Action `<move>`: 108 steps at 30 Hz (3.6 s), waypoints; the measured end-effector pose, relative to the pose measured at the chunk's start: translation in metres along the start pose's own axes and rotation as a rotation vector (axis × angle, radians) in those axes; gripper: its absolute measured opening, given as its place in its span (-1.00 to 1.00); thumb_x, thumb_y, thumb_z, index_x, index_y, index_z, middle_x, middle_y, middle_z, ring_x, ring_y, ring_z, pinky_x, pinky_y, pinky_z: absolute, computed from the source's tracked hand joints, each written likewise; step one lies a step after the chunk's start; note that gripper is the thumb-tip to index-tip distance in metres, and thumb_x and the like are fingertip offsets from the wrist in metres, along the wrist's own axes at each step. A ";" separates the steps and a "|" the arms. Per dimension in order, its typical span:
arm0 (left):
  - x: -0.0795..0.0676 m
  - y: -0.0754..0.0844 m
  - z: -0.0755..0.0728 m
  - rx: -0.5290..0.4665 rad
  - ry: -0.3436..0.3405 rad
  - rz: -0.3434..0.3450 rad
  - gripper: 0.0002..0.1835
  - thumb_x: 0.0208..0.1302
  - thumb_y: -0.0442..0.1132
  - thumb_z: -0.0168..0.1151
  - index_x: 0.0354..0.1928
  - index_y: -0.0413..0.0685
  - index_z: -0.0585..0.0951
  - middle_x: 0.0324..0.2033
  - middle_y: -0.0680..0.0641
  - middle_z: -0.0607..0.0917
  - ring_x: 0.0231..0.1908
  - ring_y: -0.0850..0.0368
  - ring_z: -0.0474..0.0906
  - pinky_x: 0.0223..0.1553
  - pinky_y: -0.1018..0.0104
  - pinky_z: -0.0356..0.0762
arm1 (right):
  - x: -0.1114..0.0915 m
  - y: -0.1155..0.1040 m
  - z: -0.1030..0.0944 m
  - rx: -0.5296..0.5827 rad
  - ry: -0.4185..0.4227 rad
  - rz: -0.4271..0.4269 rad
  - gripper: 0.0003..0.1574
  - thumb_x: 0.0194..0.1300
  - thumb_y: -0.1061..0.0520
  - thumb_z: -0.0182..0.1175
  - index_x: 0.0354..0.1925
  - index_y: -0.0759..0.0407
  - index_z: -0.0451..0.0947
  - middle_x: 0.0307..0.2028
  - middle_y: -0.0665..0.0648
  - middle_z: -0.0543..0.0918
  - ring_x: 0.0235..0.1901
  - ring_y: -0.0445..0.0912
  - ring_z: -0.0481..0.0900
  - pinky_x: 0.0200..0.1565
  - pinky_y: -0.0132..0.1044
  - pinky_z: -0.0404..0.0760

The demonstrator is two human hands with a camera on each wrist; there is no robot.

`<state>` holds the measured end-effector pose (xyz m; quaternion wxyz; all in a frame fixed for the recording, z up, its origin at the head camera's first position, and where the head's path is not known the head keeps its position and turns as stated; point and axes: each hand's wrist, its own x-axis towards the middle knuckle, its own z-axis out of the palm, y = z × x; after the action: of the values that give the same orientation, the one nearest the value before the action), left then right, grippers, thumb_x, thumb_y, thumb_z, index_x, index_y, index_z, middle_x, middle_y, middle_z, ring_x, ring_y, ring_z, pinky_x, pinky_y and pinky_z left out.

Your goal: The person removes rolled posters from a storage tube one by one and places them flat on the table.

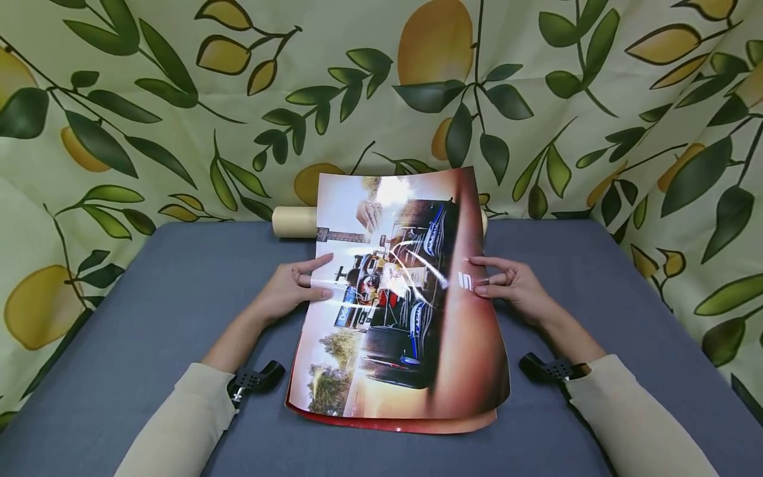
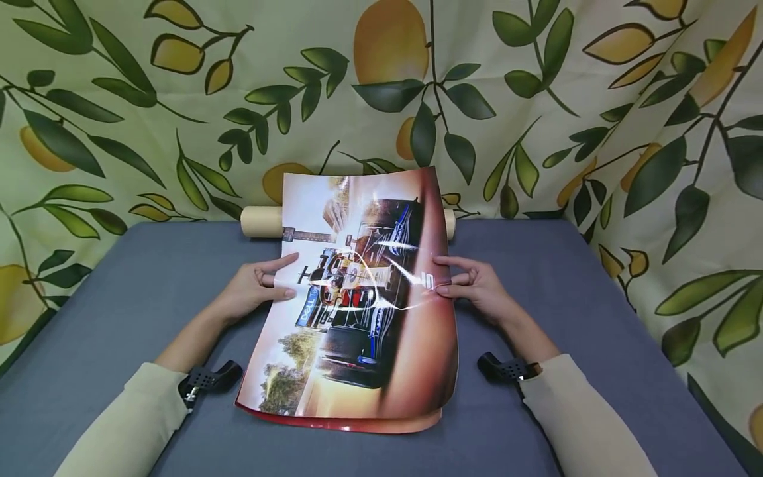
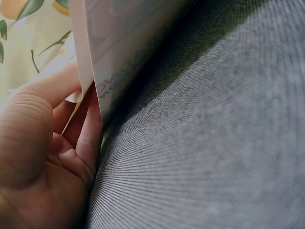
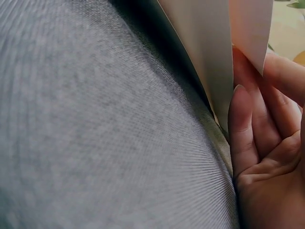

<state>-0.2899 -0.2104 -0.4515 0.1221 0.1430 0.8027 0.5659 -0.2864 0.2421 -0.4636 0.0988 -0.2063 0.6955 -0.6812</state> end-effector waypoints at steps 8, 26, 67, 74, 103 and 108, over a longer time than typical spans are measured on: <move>0.002 -0.003 0.000 -0.018 0.022 -0.024 -0.28 0.23 -0.32 0.44 0.44 0.00 0.43 -0.66 0.13 0.75 -0.54 0.32 0.69 -0.44 0.48 0.50 | -0.001 0.000 0.001 -0.025 0.047 -0.005 -0.32 0.26 0.50 0.24 0.14 -0.16 0.62 -0.37 -0.07 0.84 -0.28 -0.33 0.77 -0.26 -0.49 0.68; 0.000 -0.008 -0.002 -0.061 -0.044 0.073 -0.18 0.15 -0.41 0.46 0.47 -0.12 0.36 -0.79 0.20 0.56 -0.76 0.39 0.23 -0.64 0.43 0.18 | 0.006 0.004 -0.002 -0.022 -0.026 -0.030 -0.18 0.22 0.54 0.24 0.41 0.23 0.37 0.14 -0.22 0.67 -0.09 -0.30 0.73 -0.15 -0.46 0.71; 0.001 -0.006 0.001 -0.058 0.105 0.037 -0.30 0.16 -0.38 0.47 0.38 -0.11 0.50 -0.78 0.23 0.46 -0.69 0.38 0.32 -0.58 0.46 0.24 | 0.007 0.000 0.001 -0.049 0.049 0.006 -0.39 0.27 0.47 0.26 0.11 -0.13 0.63 -0.32 -0.10 0.84 -0.31 -0.28 0.79 -0.30 -0.45 0.70; 0.001 -0.008 0.000 -0.027 0.122 0.047 -0.35 0.14 -0.36 0.49 0.32 -0.20 0.55 -0.54 0.24 0.79 -0.54 0.35 0.65 -0.50 0.46 0.50 | 0.007 0.004 0.001 -0.008 0.049 0.010 -0.41 0.28 0.48 0.24 0.07 -0.12 0.64 -0.33 -0.07 0.84 -0.34 -0.25 0.79 -0.33 -0.42 0.71; 0.004 -0.006 0.000 0.009 -0.007 0.083 -0.07 0.14 -0.41 0.47 0.54 0.06 0.27 -0.36 -0.20 0.70 -0.49 0.24 0.59 -0.40 0.42 0.56 | 0.010 0.002 0.001 -0.070 0.075 0.010 -0.15 0.27 0.45 0.27 0.48 0.27 0.26 -0.01 -0.19 0.72 -0.15 -0.33 0.71 -0.21 -0.48 0.69; 0.006 -0.008 0.000 0.048 0.051 0.125 -0.33 0.35 -0.33 0.31 0.48 -0.03 0.37 -0.03 -0.36 0.70 -0.36 0.35 0.61 -0.31 0.47 0.54 | 0.010 0.002 0.000 -0.133 0.069 0.003 -0.05 0.26 0.44 0.29 0.53 0.23 0.16 0.05 -0.22 0.65 -0.21 -0.29 0.73 -0.22 -0.47 0.68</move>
<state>-0.2960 -0.2110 -0.4593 0.0626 0.1815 0.8084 0.5565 -0.2956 0.2384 -0.4640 0.0618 -0.1879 0.7425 -0.6400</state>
